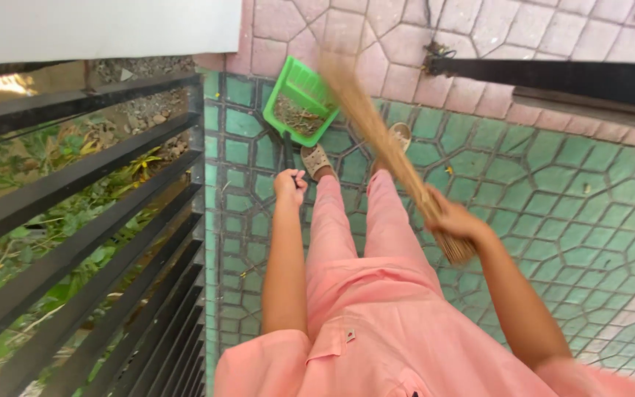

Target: The person sweeps debris into a green dustpan using a broom, then walks across a tiled patio while carrying both items to continue sweeping in another area.

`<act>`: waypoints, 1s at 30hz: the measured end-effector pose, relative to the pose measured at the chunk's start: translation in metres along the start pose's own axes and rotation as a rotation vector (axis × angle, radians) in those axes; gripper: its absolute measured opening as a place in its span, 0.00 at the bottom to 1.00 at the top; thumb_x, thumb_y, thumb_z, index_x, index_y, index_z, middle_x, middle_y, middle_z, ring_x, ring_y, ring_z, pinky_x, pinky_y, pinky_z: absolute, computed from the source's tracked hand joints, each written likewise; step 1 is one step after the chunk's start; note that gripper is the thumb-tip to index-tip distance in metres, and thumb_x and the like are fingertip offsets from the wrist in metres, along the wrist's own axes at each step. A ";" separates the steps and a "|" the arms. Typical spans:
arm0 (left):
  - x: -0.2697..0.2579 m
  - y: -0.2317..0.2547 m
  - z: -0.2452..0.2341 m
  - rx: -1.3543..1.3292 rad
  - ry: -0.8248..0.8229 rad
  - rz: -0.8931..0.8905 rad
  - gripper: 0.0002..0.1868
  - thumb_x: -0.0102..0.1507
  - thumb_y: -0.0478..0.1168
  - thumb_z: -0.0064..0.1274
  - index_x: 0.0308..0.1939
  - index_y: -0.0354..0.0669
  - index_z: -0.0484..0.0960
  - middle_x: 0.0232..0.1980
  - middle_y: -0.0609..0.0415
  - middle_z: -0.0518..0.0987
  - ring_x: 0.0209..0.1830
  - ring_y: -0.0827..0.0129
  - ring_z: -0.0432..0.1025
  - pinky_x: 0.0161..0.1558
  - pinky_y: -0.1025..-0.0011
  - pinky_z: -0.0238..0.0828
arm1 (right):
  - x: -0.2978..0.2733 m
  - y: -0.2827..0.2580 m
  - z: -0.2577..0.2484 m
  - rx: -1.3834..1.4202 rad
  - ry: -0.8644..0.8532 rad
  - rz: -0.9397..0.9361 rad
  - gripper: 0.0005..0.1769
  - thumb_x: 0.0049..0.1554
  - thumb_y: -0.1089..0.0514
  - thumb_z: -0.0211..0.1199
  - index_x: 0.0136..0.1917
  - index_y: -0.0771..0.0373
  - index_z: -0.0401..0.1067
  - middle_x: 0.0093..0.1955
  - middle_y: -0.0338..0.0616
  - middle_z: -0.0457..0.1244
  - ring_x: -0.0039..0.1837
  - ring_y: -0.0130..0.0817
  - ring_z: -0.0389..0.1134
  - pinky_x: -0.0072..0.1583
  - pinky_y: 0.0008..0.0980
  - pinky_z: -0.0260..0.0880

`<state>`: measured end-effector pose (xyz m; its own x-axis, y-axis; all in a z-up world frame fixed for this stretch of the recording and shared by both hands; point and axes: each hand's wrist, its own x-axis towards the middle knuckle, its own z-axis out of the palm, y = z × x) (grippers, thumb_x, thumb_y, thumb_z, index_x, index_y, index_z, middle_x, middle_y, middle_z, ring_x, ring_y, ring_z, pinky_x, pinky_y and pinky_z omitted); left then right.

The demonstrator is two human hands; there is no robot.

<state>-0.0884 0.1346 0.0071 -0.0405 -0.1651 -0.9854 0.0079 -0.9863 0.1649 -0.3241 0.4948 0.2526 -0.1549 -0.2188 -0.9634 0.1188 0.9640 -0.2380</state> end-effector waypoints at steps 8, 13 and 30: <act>-0.012 -0.001 0.000 0.031 -0.016 0.003 0.10 0.58 0.29 0.48 0.42 0.36 0.66 0.43 0.33 0.77 0.18 0.73 0.56 0.19 0.76 0.57 | -0.144 -0.005 -0.078 0.478 -0.002 0.012 0.62 0.40 0.60 0.69 0.82 0.35 0.44 0.65 0.42 0.63 0.47 0.37 0.68 0.46 0.40 0.73; -0.012 -0.037 -0.007 0.007 0.007 0.025 0.11 0.58 0.30 0.49 0.43 0.34 0.67 0.44 0.33 0.78 0.18 0.73 0.56 0.18 0.77 0.57 | 0.023 0.019 -0.083 0.196 0.242 -0.330 0.64 0.46 0.55 0.74 0.85 0.45 0.38 0.72 0.58 0.60 0.68 0.51 0.64 0.64 0.44 0.65; -0.038 -0.093 -0.032 -0.260 -0.027 -0.027 0.12 0.60 0.30 0.49 0.45 0.31 0.65 0.49 0.31 0.77 0.20 0.74 0.60 0.20 0.77 0.59 | -0.104 -0.026 -0.150 0.069 0.068 -0.058 0.64 0.40 0.57 0.67 0.84 0.37 0.42 0.67 0.54 0.65 0.60 0.55 0.70 0.60 0.47 0.70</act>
<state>-0.0553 0.2323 0.0274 -0.0712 -0.1425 -0.9872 0.2627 -0.9575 0.1192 -0.4579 0.5149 0.3772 -0.2295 -0.2610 -0.9377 0.1747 0.9367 -0.3035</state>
